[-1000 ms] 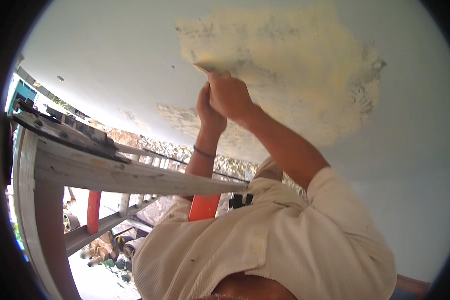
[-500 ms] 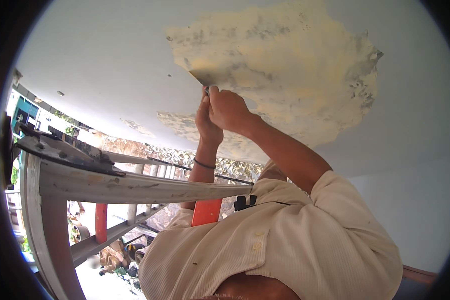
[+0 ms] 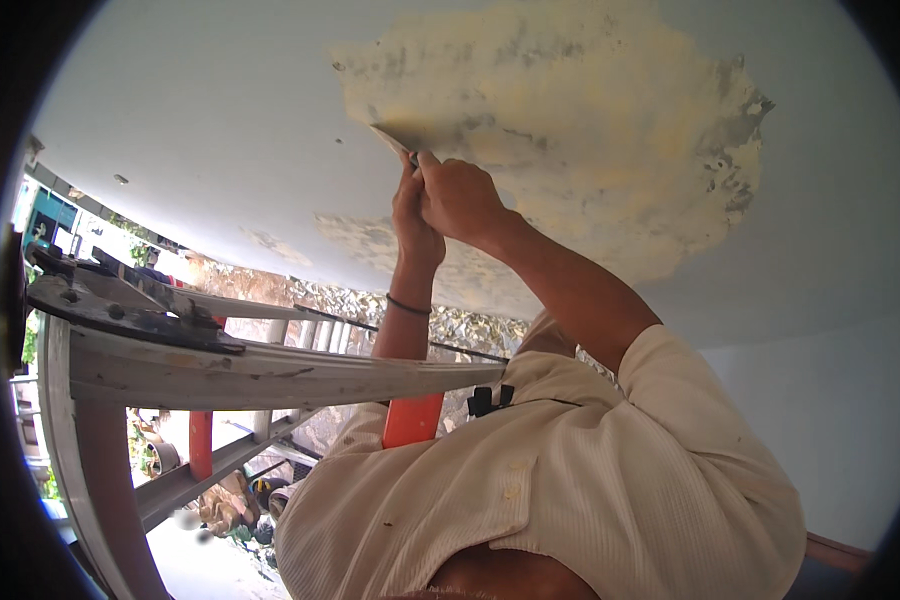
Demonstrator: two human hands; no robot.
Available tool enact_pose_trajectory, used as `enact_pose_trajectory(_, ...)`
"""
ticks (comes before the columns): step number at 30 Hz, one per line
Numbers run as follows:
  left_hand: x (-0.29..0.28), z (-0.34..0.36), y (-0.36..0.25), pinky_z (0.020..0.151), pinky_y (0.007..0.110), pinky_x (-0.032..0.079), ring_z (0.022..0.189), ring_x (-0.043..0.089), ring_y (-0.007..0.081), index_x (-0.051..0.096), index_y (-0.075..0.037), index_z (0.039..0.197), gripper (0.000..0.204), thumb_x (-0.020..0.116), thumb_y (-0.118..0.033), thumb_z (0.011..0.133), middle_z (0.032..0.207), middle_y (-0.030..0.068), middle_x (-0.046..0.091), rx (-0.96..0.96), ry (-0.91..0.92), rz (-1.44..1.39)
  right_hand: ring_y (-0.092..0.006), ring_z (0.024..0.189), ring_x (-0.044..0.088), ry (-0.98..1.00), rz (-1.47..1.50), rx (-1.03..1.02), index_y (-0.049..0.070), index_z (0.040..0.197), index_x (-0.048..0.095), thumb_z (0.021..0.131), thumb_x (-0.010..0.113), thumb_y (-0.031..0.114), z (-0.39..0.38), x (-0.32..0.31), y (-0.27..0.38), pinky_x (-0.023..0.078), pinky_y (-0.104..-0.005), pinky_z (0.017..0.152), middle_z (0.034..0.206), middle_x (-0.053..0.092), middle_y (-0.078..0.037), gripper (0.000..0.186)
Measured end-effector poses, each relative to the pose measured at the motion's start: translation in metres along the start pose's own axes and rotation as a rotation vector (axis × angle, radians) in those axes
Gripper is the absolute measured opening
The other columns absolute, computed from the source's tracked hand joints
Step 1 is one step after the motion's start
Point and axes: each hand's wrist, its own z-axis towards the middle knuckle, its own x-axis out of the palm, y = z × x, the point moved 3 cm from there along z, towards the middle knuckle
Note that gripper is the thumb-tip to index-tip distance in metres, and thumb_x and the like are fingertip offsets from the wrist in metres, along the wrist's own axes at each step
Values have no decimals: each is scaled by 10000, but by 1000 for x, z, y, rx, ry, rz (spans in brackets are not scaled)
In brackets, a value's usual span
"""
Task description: The person stands on a ladder and uses a putty knife to apply and smooth a yellowish plaster-like compound onto a ceiling. They repeatedly spread the material, scrape excess, and occasionally wipe the surface with their hand to check smoothness.
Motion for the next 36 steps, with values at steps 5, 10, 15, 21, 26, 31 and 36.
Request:
enact_pose_trajectory(5, 4, -10, 5, 1157, 316, 421, 1335, 552, 156, 239, 12, 1695, 660, 420, -282, 1132, 1485, 62, 560, 50, -45, -124, -434, 765, 735, -14, -101, 46, -35, 1149, 597, 900, 686, 163, -23, -15, 22, 597, -530, 684, 828, 702, -256, 330)
enact_pose_trajectory(10, 15, -12, -11, 1165, 321, 419, 1356, 564, 163, 341, 11, 1653, 598, 437, -268, 1132, 1470, 81, 594, 17, -81, -98, -433, 755, 733, -20, -10, 14, -43, 1134, 602, 910, 676, 155, -8, -4, 7, 606, -525, 698, 820, 704, -254, 309)
enact_pose_trajectory(15, -4, -8, -12, 1164, 324, 424, 1366, 555, 163, 393, 8, 1627, 572, 453, -280, 1136, 1487, 74, 581, 276, -41, 262, -425, 748, 739, -83, -45, 31, -56, 1105, 627, 911, 669, 152, -9, -7, 28, 608, -523, 698, 796, 713, -247, 288)
enact_pose_trajectory(21, 21, -11, -33, 1138, 313, 442, 1350, 559, 146, 480, 5, 1575, 518, 456, -263, 1132, 1425, 59, 610, 55, -171, -108, -427, 754, 744, -54, 38, 51, -62, 1064, 645, 908, 657, 150, -4, -21, 32, 606, -533, 701, 782, 720, -251, 263)
enact_pose_trajectory(26, 7, 9, -41, 1097, 304, 463, 1274, 592, 145, 559, 33, 1477, 453, 471, -232, 1120, 1359, 58, 630, 15, -95, -49, -438, 754, 741, -69, 46, 21, -52, 1067, 637, 911, 652, 156, 16, -13, 22, 606, -544, 707, 772, 718, -247, 261)
enact_pose_trajectory(31, 18, -2, -49, 1048, 292, 482, 1178, 614, 137, 584, 51, 1429, 428, 495, -211, 1102, 1304, 53, 652, 88, -186, -19, -442, 761, 741, -87, 38, 28, -51, 1055, 631, 927, 645, 156, 9, 0, 29, 605, -545, 705, 784, 717, -257, 244)
enact_pose_trajectory(36, 23, -1, -59, 1031, 279, 481, 1164, 597, 134, 626, 98, 1370, 427, 539, -205, 1082, 1345, 70, 661, 111, -274, -69, -447, 758, 744, -50, 94, 54, -61, 1051, 627, 944, 637, 166, 9, -12, 39, 606, -548, 704, 778, 716, -265, 252)
